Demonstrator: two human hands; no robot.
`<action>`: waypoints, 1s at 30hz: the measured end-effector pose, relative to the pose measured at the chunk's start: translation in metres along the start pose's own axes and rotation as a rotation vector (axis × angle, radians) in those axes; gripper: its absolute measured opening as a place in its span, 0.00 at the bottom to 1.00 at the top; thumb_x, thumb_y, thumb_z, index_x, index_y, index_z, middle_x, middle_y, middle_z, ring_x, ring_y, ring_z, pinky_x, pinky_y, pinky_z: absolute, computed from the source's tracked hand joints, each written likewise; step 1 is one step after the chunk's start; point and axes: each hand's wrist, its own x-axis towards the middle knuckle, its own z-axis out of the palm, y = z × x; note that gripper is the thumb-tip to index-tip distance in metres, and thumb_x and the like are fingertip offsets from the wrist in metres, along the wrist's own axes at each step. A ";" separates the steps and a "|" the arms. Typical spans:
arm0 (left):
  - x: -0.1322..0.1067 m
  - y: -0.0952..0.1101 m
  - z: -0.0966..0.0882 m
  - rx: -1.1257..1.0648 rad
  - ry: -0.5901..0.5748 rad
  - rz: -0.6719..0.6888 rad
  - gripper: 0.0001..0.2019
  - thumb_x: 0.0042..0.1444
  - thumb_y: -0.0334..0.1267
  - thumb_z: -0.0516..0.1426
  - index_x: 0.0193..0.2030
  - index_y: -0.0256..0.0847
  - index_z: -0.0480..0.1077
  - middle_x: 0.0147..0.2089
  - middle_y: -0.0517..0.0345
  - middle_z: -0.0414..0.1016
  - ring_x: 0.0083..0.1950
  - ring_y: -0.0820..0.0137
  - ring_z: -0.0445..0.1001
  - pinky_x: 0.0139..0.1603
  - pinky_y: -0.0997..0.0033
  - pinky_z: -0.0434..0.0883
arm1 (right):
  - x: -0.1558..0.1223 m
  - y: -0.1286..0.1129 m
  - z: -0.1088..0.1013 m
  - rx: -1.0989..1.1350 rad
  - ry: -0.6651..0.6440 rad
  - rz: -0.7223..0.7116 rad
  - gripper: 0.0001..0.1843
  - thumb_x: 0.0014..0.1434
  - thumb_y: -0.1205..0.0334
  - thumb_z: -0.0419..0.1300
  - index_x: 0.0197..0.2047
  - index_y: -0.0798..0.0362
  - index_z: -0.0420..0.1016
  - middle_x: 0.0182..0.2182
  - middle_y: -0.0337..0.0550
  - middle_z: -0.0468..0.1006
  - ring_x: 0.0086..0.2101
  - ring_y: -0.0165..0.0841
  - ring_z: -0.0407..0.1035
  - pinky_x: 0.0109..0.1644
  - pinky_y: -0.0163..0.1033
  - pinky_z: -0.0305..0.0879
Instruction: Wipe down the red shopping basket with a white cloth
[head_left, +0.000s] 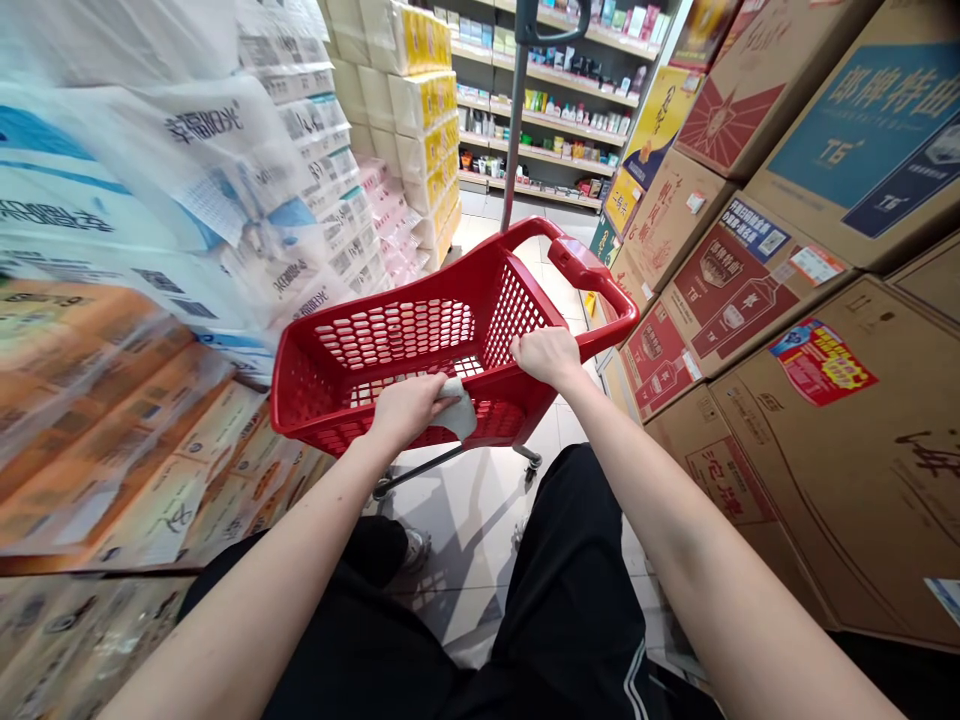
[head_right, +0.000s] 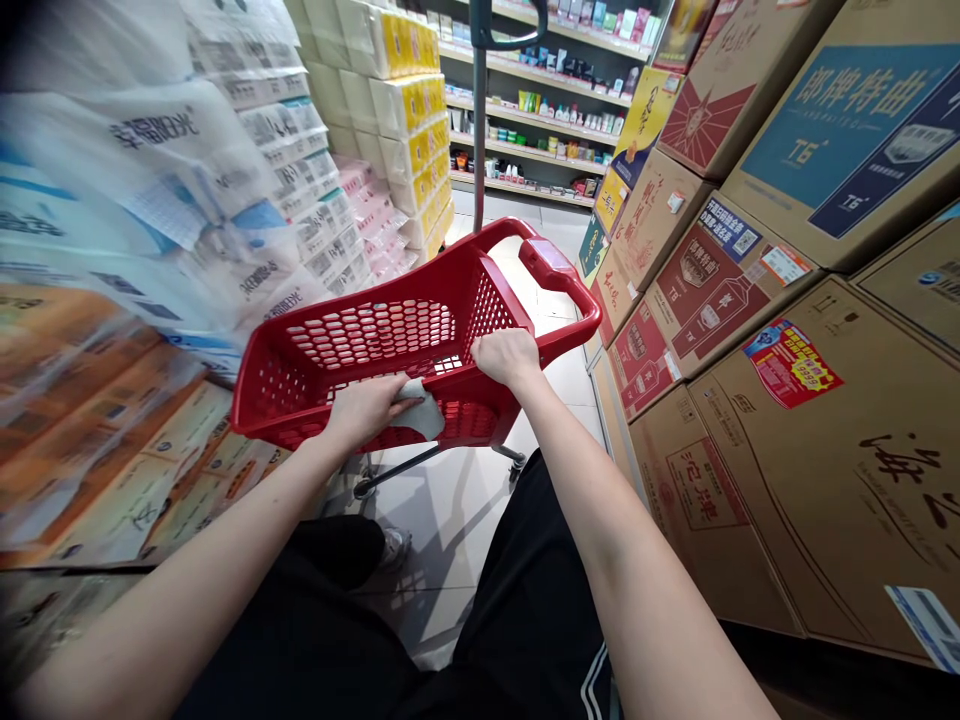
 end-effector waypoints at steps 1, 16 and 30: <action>0.000 0.001 0.000 0.002 -0.003 -0.002 0.17 0.61 0.55 0.49 0.44 0.45 0.68 0.44 0.52 0.78 0.44 0.60 0.76 0.29 0.69 0.59 | 0.000 0.000 0.000 -0.001 0.000 -0.003 0.29 0.68 0.58 0.40 0.40 0.56 0.83 0.39 0.52 0.83 0.42 0.40 0.77 0.45 0.39 0.66; 0.006 -0.007 0.003 -0.018 -0.066 0.090 0.19 0.63 0.56 0.48 0.46 0.44 0.68 0.42 0.50 0.75 0.42 0.60 0.74 0.33 0.69 0.63 | 0.003 0.006 0.005 -0.004 0.019 -0.016 0.29 0.68 0.57 0.40 0.39 0.56 0.83 0.37 0.51 0.83 0.40 0.40 0.77 0.42 0.38 0.65; -0.006 -0.004 0.002 -0.009 0.047 0.139 0.14 0.64 0.51 0.49 0.42 0.41 0.65 0.40 0.47 0.75 0.47 0.57 0.70 0.35 0.66 0.66 | -0.002 0.003 0.005 -0.016 0.045 -0.028 0.31 0.68 0.56 0.39 0.37 0.56 0.83 0.36 0.50 0.83 0.38 0.39 0.77 0.40 0.38 0.65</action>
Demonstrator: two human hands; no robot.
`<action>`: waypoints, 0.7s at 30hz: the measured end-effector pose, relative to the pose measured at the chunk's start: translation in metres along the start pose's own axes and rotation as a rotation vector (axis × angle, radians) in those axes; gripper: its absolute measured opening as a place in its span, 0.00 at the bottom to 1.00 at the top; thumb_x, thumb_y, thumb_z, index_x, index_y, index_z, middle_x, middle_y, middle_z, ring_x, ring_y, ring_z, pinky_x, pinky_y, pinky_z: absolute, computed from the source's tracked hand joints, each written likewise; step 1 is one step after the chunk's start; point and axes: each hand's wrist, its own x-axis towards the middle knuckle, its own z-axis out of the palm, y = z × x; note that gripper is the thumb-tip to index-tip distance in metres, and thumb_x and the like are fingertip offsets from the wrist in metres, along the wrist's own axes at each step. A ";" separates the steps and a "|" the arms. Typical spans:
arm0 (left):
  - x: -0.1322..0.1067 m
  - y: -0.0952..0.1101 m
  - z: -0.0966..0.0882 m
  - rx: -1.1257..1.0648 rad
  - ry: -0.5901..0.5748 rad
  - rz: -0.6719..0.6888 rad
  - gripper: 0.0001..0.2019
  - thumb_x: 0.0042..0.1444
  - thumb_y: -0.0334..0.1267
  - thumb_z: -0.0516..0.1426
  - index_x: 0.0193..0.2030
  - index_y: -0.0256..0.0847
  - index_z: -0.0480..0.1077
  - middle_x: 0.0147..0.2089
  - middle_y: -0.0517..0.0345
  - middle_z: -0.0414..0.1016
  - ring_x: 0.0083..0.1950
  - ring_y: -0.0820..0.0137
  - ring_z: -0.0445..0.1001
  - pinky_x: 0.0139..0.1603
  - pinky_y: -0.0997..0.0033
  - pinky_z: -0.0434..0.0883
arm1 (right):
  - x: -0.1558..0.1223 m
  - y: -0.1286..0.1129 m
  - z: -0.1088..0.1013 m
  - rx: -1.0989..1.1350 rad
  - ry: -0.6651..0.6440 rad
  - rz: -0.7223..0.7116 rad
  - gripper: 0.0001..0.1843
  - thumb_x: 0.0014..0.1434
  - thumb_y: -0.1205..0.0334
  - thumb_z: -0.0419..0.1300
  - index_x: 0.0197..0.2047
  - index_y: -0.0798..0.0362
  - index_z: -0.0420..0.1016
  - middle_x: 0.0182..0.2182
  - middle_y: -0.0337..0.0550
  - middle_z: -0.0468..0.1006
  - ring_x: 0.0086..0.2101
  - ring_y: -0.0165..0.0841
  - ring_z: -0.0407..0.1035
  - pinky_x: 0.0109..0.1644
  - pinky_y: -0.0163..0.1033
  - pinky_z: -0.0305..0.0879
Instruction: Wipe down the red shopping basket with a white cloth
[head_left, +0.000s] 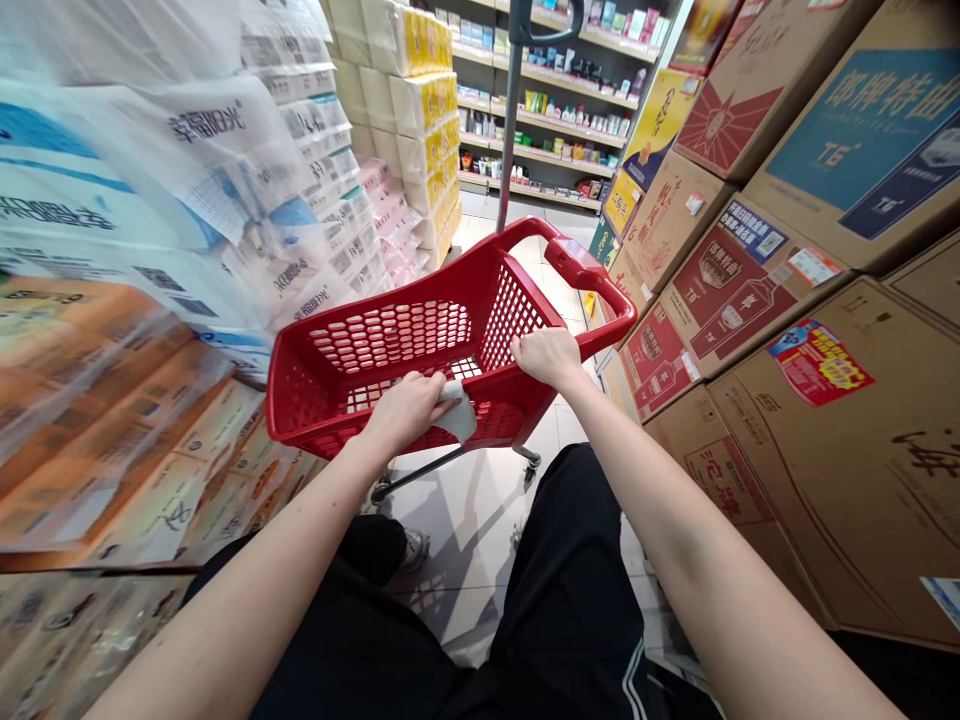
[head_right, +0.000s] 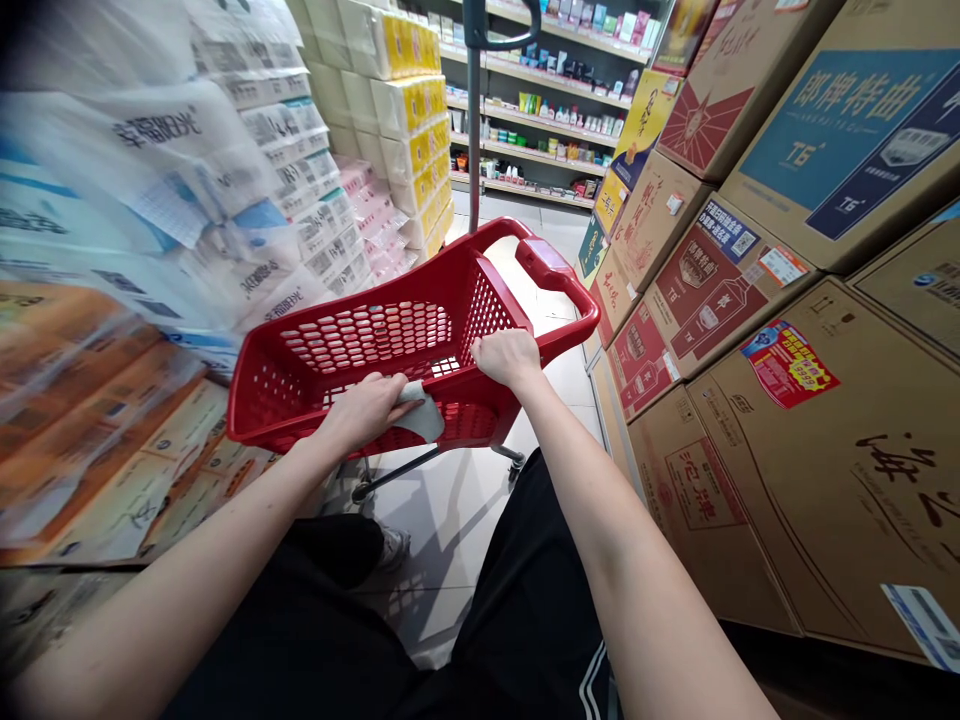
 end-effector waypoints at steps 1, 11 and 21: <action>0.000 -0.001 -0.001 0.000 -0.006 0.002 0.15 0.64 0.51 0.49 0.42 0.41 0.65 0.40 0.47 0.75 0.46 0.57 0.70 0.35 0.66 0.65 | 0.000 0.000 -0.001 -0.003 -0.008 0.002 0.31 0.68 0.56 0.39 0.37 0.55 0.83 0.36 0.50 0.83 0.38 0.40 0.77 0.40 0.38 0.65; 0.003 -0.001 -0.005 -0.001 0.002 0.043 0.20 0.65 0.53 0.44 0.42 0.39 0.66 0.40 0.47 0.75 0.43 0.59 0.71 0.38 0.65 0.64 | 0.000 -0.001 -0.006 -0.028 -0.052 0.013 0.31 0.69 0.56 0.38 0.41 0.55 0.83 0.39 0.49 0.83 0.41 0.39 0.77 0.41 0.38 0.64; -0.037 -0.069 0.009 -0.004 0.009 0.039 0.24 0.65 0.57 0.39 0.39 0.41 0.65 0.40 0.50 0.74 0.42 0.60 0.71 0.41 0.64 0.63 | 0.004 0.001 0.001 0.005 -0.011 0.018 0.30 0.69 0.56 0.39 0.38 0.56 0.83 0.36 0.50 0.83 0.39 0.39 0.77 0.39 0.37 0.63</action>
